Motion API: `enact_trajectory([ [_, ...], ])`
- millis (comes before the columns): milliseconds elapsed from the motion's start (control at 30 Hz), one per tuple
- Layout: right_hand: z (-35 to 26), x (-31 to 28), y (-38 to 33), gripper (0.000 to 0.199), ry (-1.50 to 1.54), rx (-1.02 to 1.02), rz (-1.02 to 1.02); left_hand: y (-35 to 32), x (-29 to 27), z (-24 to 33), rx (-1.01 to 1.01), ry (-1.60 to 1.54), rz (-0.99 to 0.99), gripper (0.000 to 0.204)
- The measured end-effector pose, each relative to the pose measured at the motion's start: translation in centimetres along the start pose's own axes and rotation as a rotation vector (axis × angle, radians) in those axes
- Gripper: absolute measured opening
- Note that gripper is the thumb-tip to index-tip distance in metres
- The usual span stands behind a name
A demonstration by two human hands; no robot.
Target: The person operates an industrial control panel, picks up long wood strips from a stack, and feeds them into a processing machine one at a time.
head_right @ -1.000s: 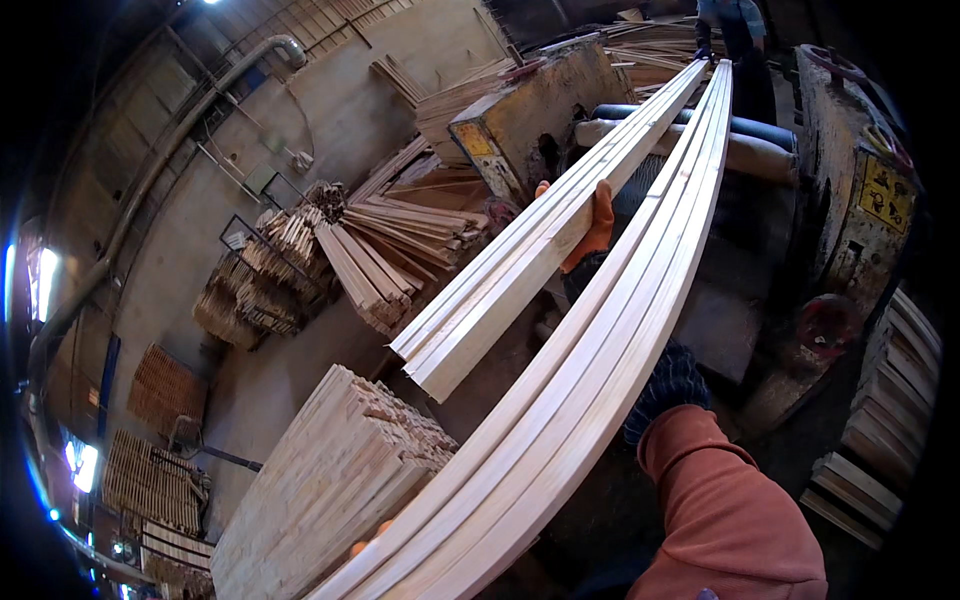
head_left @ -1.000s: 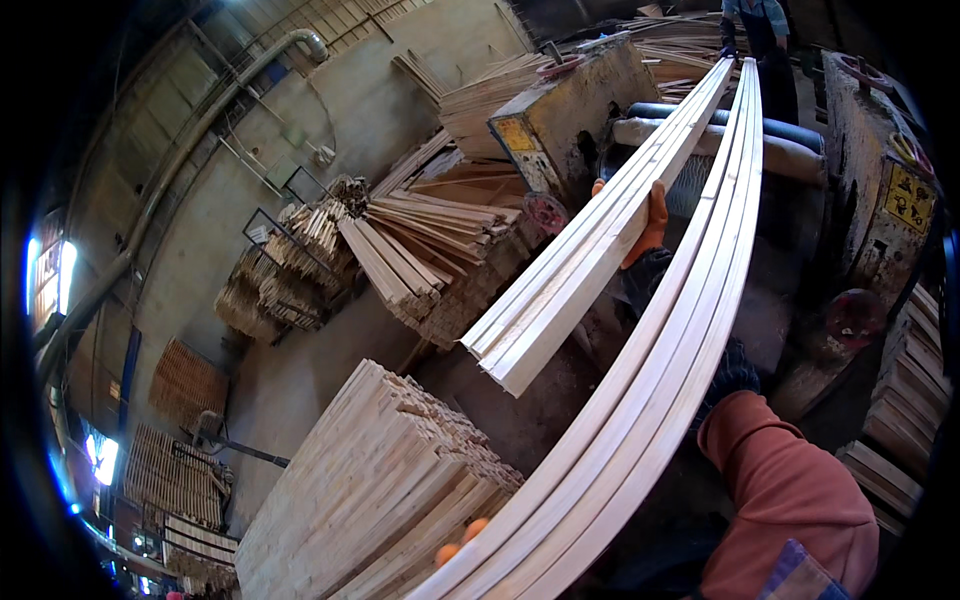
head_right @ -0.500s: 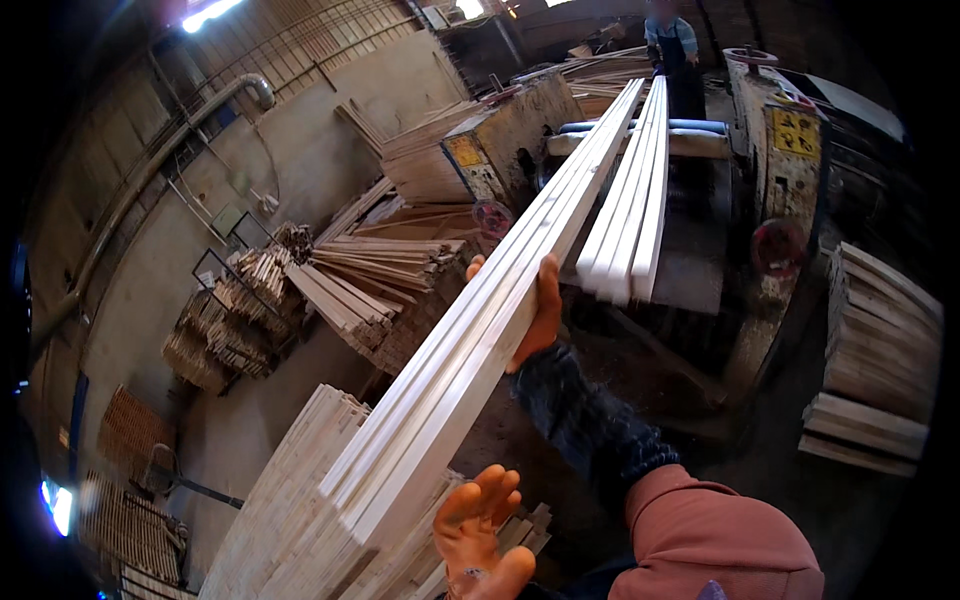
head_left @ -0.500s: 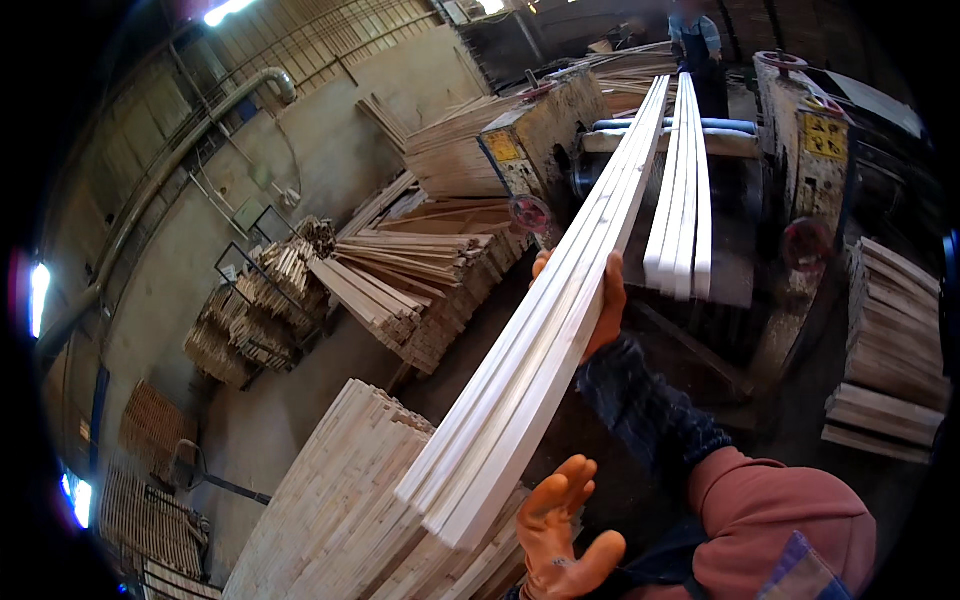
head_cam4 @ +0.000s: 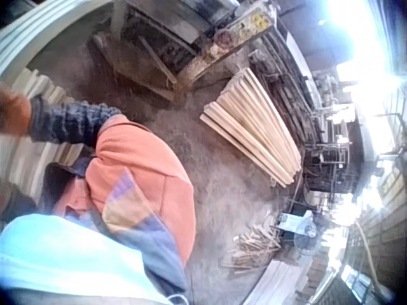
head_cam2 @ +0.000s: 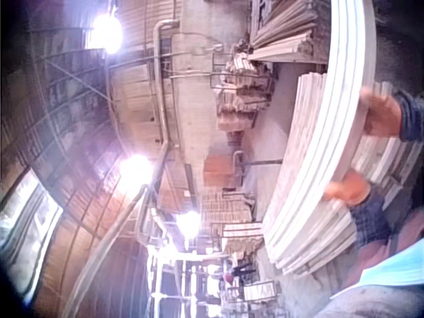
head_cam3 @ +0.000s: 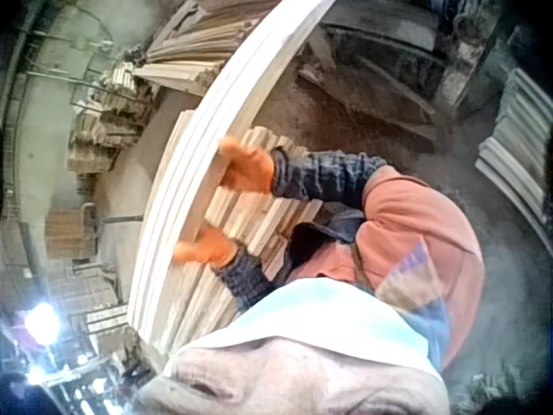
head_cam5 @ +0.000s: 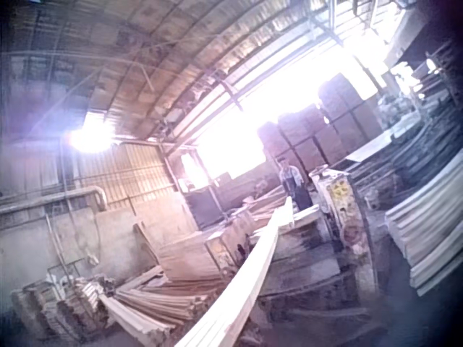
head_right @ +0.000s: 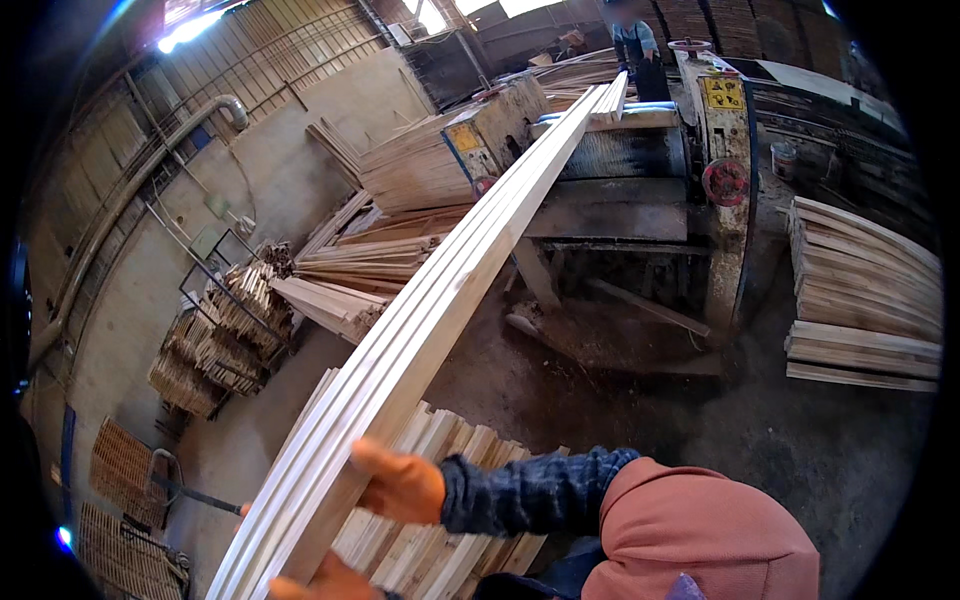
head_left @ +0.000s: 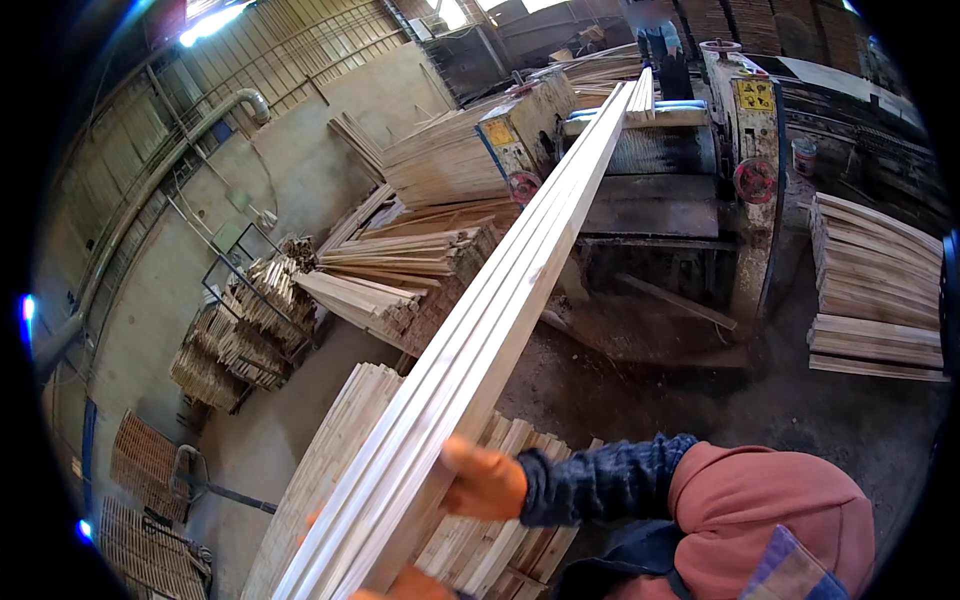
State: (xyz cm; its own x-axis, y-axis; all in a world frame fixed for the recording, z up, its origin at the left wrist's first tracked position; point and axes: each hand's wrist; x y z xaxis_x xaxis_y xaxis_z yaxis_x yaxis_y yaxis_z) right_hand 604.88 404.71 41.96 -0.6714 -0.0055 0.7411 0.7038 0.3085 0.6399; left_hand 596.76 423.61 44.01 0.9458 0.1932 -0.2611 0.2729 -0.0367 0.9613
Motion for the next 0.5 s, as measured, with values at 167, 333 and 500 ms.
enact_trajectory([
  [167,-9.5,-4.1,2.6,0.098,0.021,-0.298,0.096,-2.8,-6.9,-13.5,-0.803,-0.891,0.493,0.082],
  [333,-19.4,-6.7,3.3,0.084,0.120,-0.508,0.042,0.2,-13.5,-16.6,-0.760,-1.317,0.572,0.098],
  [500,-12.6,-3.3,4.3,0.079,-0.031,-0.579,0.141,1.6,-14.1,-18.0,-0.428,-0.685,0.553,0.103],
])
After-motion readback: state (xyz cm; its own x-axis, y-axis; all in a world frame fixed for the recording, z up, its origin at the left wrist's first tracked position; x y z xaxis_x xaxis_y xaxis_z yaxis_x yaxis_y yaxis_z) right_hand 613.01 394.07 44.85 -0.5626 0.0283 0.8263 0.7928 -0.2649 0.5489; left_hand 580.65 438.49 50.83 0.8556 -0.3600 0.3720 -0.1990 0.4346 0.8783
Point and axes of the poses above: each hand's wrist, its own y-axis towards the middle knuckle, its own x-axis out of the palm, z = x × y, and after that the axes turned 6 degrees about -x, right-handed
